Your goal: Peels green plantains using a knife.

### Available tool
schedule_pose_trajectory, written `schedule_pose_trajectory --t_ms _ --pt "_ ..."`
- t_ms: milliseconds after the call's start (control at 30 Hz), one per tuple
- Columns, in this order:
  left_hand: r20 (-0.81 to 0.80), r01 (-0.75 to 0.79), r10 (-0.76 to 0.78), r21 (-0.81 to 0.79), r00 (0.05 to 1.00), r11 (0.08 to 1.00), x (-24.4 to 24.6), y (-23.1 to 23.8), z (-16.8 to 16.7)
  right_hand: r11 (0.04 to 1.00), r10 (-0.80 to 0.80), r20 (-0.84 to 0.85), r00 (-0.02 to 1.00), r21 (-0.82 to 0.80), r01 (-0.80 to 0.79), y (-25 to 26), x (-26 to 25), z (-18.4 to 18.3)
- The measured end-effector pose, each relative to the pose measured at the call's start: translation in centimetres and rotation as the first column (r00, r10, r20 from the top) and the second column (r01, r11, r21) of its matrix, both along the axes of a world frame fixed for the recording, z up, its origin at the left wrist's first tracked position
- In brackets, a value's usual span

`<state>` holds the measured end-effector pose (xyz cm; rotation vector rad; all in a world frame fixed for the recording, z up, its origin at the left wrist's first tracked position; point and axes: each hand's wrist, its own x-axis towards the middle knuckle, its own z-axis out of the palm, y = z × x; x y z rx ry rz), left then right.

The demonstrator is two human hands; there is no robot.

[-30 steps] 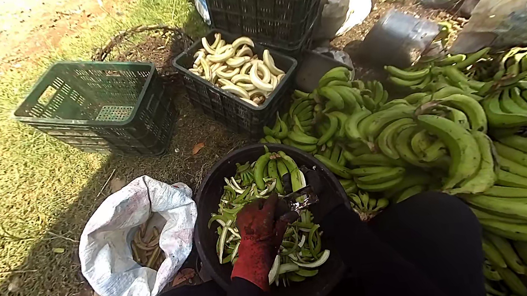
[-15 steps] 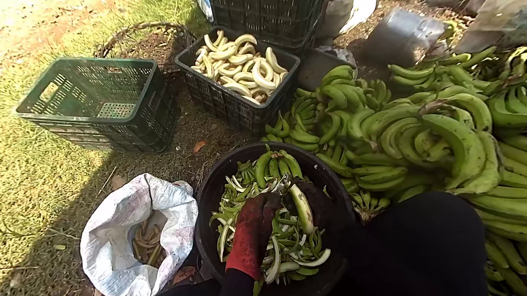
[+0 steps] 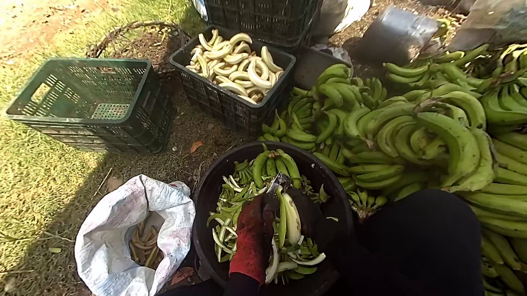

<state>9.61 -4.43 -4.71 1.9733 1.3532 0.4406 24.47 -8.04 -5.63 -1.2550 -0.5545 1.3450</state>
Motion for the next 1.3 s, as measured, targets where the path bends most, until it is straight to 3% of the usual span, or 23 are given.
schedule_pose_trajectory --t_ms 133,233,333,400,467,533,633,700,833,900,1033,1100,1200,1300 --pt "0.080 -0.129 0.156 -0.269 0.984 0.954 -0.6 1.1 -0.5 0.965 0.260 -0.102 0.960 0.072 -0.253 -0.9 0.7 -1.2" --pt "0.181 -0.092 0.154 -0.309 0.971 0.947 -0.6 0.4 -1.2 0.988 0.152 -0.322 0.934 0.045 -0.145 -0.6 2.2 -1.1" --pt "0.218 0.198 -0.163 -0.149 0.962 0.969 -1.3 -0.9 -0.2 0.998 -0.037 -0.444 0.895 -0.070 0.006 0.7 4.4 0.0" --pt "0.161 0.356 -0.353 0.014 0.922 0.934 -1.6 -1.5 -0.1 0.997 0.029 -0.547 0.837 -0.041 -0.061 1.3 6.5 -0.7" --pt "0.107 0.425 -0.435 0.107 0.894 0.899 -1.8 -1.6 -0.4 0.986 0.102 -0.627 0.772 -0.040 -0.162 1.7 7.7 -1.1" --pt "0.079 0.427 -0.441 0.147 0.894 0.892 -1.8 -1.3 -0.5 0.982 0.091 -0.578 0.811 -0.085 -0.171 2.1 7.1 -0.8" --pt "-0.017 0.359 -0.359 0.109 0.933 0.927 -1.5 -0.7 -0.3 0.994 0.094 -0.440 0.893 -0.006 -0.108 1.7 4.3 -0.6" --pt "-0.095 0.204 -0.195 0.100 0.976 0.974 -0.9 -0.5 -0.2 0.994 0.069 -0.335 0.940 0.101 -0.037 0.4 2.2 -0.4" --pt "-0.065 -0.060 0.059 -0.013 0.996 0.998 -0.5 0.4 -0.2 0.996 -0.089 -0.146 0.985 -0.002 0.090 -0.4 0.0 -0.9" --pt "-0.076 -0.067 0.062 -0.065 0.995 0.996 -0.7 0.6 -0.2 0.998 -0.047 -0.145 0.988 0.024 0.051 -0.9 0.7 -1.5" --pt "-0.171 -0.173 0.162 -0.051 0.972 0.984 -1.9 2.1 -1.7 0.972 0.208 -0.276 0.939 0.168 -0.166 -1.7 2.9 -2.9" --pt "-0.133 -0.215 0.205 -0.071 0.970 0.974 -2.7 2.8 -1.9 0.992 0.119 -0.360 0.926 0.084 -0.095 -1.5 4.2 -3.8" --pt "0.063 -0.304 0.316 -0.147 0.947 0.941 -3.8 3.0 -1.3 0.983 -0.167 -0.424 0.890 -0.143 0.116 -1.6 5.6 -6.3" --pt "0.263 -0.357 0.434 -0.294 0.862 0.887 -4.3 3.1 0.1 0.929 -0.302 -0.261 0.917 -0.298 0.221 -3.4 5.4 -9.9"
